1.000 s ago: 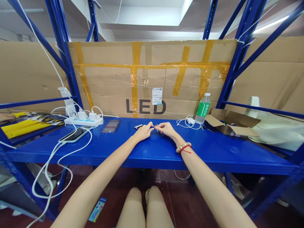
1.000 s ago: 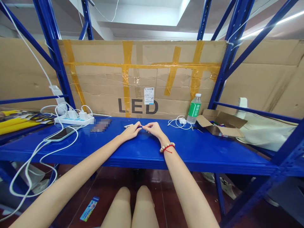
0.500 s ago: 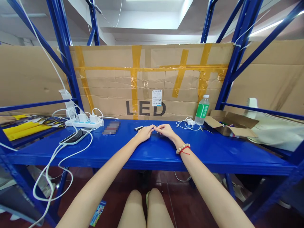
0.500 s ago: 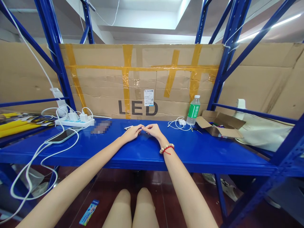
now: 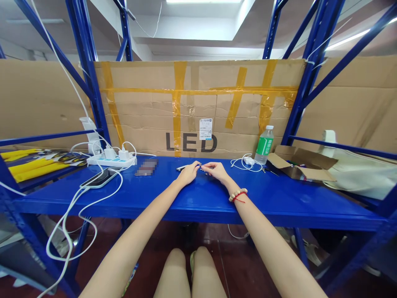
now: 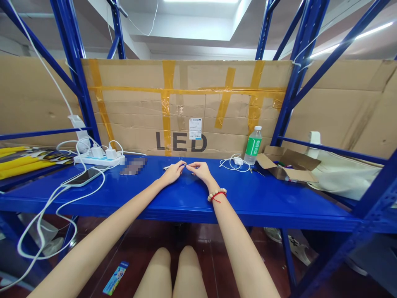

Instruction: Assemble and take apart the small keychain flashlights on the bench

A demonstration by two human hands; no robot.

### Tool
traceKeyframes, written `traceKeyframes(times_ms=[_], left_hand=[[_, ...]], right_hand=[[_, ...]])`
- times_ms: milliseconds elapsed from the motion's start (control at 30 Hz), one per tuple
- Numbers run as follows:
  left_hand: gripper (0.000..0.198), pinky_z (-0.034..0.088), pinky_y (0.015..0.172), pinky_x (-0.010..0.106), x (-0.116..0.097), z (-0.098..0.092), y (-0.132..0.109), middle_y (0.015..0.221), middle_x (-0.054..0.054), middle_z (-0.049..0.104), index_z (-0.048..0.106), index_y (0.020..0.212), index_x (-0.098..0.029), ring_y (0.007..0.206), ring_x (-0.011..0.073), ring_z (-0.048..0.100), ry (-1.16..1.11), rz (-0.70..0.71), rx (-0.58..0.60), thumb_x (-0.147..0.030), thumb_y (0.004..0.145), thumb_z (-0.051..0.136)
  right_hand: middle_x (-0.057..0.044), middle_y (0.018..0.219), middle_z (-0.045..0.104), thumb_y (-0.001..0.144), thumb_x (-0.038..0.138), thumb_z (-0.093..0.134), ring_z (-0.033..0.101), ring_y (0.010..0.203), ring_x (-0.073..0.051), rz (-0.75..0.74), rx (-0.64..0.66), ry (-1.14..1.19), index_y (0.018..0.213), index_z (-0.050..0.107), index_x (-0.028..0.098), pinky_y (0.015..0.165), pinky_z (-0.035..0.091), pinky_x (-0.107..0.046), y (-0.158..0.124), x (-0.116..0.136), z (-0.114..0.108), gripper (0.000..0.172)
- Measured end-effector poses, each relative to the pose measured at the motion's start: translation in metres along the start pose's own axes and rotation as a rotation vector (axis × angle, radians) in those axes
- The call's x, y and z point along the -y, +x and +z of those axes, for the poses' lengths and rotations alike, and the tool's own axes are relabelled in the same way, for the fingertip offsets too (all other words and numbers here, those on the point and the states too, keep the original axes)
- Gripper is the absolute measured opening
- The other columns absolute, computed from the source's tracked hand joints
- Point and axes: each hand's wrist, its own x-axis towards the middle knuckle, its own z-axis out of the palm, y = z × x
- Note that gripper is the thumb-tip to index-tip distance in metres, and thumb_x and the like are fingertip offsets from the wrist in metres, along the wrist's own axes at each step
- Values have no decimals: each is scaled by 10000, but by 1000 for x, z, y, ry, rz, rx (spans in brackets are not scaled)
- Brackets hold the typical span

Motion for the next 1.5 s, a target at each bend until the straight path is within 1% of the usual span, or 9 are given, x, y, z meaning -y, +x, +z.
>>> traceKeyframes(times_ms=[133,333,567,700,867,1033,1167,1367,1500], left_hand=[[233,435,681,254,-1,0,-1,742,17,640,544,1009,-201,708,168,606,-18,3,14,-228,897,341],[243,432,680,258,1,1,0,734,11,637,542,1012,-209,705,171,604,-29,-10,26,-255,903,330],[244,436,679,255,1,0,-1,754,11,648,554,991,-209,718,168,606,-22,-24,27,-258,903,331],[248,434,675,253,-1,-1,-1,755,9,649,562,983,-210,712,167,603,-18,-21,34,-261,901,334],[253,428,678,253,-1,-2,-1,757,8,648,569,963,-205,712,164,599,-19,-4,50,-266,902,332],[248,425,672,249,2,0,0,752,3,648,572,959,-205,716,161,598,-14,5,60,-259,899,338],[248,420,665,249,3,0,0,751,0,646,576,946,-209,716,161,599,-8,14,64,-263,897,339],[254,417,667,248,3,0,0,746,0,648,576,955,-210,734,164,604,0,26,65,-260,897,334],[250,419,672,254,4,1,1,758,3,653,577,959,-209,741,170,608,15,30,68,-252,893,340]], right_hand=[[-63,669,631,543,547,677,429,449,-67,-26,-21,11,866,694,91,412,334,-218,2,-2,-1,559],[-77,726,657,550,531,682,431,457,-65,-36,-5,17,840,710,102,414,345,-217,2,-1,-2,518],[-94,755,671,547,513,692,434,461,-64,-49,10,23,859,712,98,423,362,-222,0,0,-2,519],[-93,745,674,529,497,710,435,457,-61,-56,11,26,830,716,97,447,383,-230,0,0,-2,500],[-89,735,674,513,489,721,450,460,-64,-58,4,22,841,716,98,464,399,-234,2,-2,-3,510],[-88,734,672,514,494,717,447,463,-65,-56,21,18,810,720,99,449,386,-230,2,-3,-4,494],[-79,706,663,517,489,717,430,454,-60,-48,39,9,813,720,96,423,364,-221,1,-4,-5,491],[-77,733,664,538,494,704,437,468,-62,-40,44,0,818,721,115,404,350,-208,0,-4,-6,472],[-74,715,661,538,500,701,432,463,-61,-39,47,-7,820,720,111,399,345,-205,0,-4,-6,481]])
